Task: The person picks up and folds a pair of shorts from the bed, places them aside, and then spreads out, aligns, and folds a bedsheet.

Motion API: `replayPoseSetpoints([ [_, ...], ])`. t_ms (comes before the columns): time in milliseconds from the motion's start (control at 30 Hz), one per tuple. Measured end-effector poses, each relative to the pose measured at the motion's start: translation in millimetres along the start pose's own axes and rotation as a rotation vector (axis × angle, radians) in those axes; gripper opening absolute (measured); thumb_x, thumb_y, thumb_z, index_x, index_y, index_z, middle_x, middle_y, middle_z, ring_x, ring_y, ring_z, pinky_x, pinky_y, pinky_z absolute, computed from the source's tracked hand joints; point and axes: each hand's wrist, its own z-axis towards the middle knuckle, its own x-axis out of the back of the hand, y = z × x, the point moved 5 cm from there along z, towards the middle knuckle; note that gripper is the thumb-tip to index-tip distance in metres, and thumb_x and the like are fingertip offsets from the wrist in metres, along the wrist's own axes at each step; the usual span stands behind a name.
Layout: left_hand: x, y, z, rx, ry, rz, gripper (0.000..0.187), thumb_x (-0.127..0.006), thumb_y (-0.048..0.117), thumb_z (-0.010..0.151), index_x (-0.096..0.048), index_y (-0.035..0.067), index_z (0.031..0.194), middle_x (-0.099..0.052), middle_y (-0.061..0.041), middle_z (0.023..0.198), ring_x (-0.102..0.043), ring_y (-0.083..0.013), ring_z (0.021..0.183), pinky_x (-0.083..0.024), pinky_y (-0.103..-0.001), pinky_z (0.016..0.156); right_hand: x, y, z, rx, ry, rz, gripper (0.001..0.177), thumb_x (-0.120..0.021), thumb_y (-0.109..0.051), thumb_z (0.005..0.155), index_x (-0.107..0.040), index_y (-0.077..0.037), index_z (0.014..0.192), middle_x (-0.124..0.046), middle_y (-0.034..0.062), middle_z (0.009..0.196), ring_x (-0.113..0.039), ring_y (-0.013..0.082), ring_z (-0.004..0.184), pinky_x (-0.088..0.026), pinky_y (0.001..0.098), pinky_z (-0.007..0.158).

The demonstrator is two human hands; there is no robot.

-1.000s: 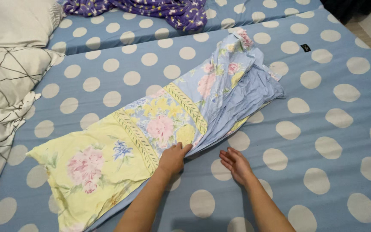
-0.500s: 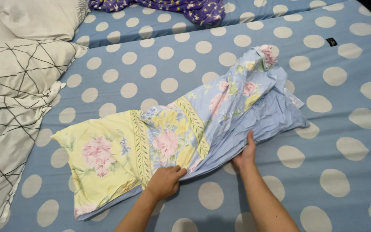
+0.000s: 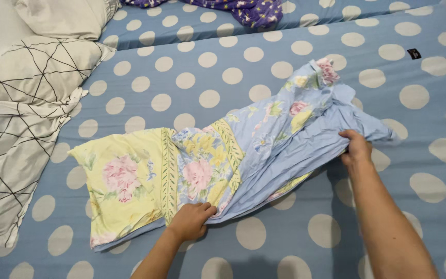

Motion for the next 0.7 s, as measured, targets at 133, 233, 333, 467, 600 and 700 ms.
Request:
replayPoseSetpoints([
  [133,26,12,19,-0.039,-0.037,-0.079,0.035,-0.074,0.028,0.077,-0.059,0.01,0.104,-0.067,-0.011,0.094,-0.066,-0.0358,0.089,-0.051,-0.048,0.072,-14,-51,-55,0.172,-0.01,-0.128,0.053,-0.067,0.01,0.073,-0.059,-0.001,0.124,-0.067,0.0136,0.113,-0.07,0.0328,0.101,-0.061,0.0442,0.087],
  [233,46,26,46,-0.036,-0.014,-0.097,0.044,-0.076,0.045,0.082,-0.062,0.01,0.104,-0.069,-0.014,0.091,-0.066,-0.0383,0.085,-0.051,-0.049,0.072,-6,-76,-78,0.24,-0.071,-0.165,0.056,-0.068,0.012,0.07,-0.06,-0.002,0.124,-0.066,0.0109,0.115,-0.07,0.0286,0.101,-0.06,0.0399,0.086],
  [333,58,44,84,-0.083,0.08,-0.069,0.043,-0.073,0.046,0.085,-0.065,0.01,0.107,-0.07,-0.016,0.092,-0.066,-0.0395,0.083,-0.051,-0.049,0.072,24,-85,-99,0.227,-0.037,-0.225,0.051,-0.069,0.009,0.075,-0.06,-0.001,0.124,-0.065,0.0099,0.111,-0.067,0.0287,0.097,-0.056,0.0398,0.079],
  [467,59,74,136,-0.168,0.247,-0.056,0.024,-0.064,0.029,0.096,-0.064,0.01,0.111,-0.072,-0.015,0.093,-0.068,-0.038,0.081,-0.052,-0.048,0.071,93,-73,-124,0.126,0.167,-0.384,0.044,-0.074,0.005,0.079,-0.062,0.0,0.12,-0.069,0.0096,0.108,-0.069,0.0277,0.099,-0.058,0.0368,0.08],
  [600,56,102,174,-0.189,0.292,-0.154,0.02,-0.064,0.022,0.096,-0.063,0.01,0.111,-0.073,-0.014,0.087,-0.069,-0.0362,0.079,-0.052,-0.048,0.07,164,-45,-130,0.092,0.217,-0.418,0.052,-0.071,0.005,0.081,-0.06,0.0,0.131,-0.067,0.0159,0.112,-0.067,0.0292,0.095,-0.055,0.042,0.074],
  [700,50,123,199,-0.223,0.305,-0.213,0.023,-0.063,0.018,0.095,-0.061,0.009,0.115,-0.072,-0.014,0.09,-0.069,-0.0353,0.081,-0.053,-0.047,0.071,227,-35,-115,-0.016,0.443,-0.282,0.056,-0.065,0.002,0.089,-0.044,-0.008,0.14,-0.058,0.0177,0.123,-0.066,0.0323,0.102,-0.061,0.0446,0.085],
])
